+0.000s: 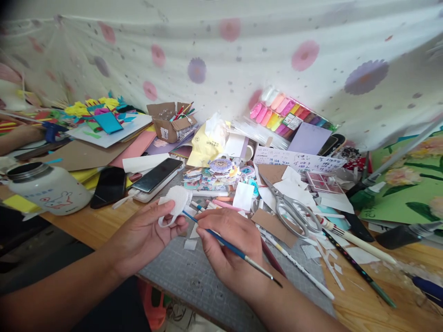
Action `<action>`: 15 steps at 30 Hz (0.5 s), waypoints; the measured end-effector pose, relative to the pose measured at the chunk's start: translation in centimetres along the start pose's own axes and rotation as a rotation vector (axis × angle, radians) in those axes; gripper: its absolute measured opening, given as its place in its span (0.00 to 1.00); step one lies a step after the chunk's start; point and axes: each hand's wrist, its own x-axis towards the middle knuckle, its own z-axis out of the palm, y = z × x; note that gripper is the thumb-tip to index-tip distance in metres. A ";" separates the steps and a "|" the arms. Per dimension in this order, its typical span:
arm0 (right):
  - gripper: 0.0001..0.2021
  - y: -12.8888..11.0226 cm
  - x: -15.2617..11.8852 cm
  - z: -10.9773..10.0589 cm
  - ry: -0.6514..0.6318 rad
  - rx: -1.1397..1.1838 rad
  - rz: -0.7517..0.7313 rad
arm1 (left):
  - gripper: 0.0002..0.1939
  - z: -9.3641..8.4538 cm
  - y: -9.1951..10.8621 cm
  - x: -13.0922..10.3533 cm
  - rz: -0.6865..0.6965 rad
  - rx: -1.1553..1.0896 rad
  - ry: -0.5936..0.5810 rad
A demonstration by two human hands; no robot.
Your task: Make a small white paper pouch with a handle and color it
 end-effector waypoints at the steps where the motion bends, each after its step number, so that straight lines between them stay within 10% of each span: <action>1: 0.11 0.0 -0.1 0.0 -0.020 0.001 -0.013 | 0.04 0.1 0.0 0.0 -0.007 -0.008 0.009; 15: 0.12 0.1 -0.1 -0.2 0.058 0.021 -0.014 | 0.01 0.0 -0.3 0.1 -0.002 0.029 -0.009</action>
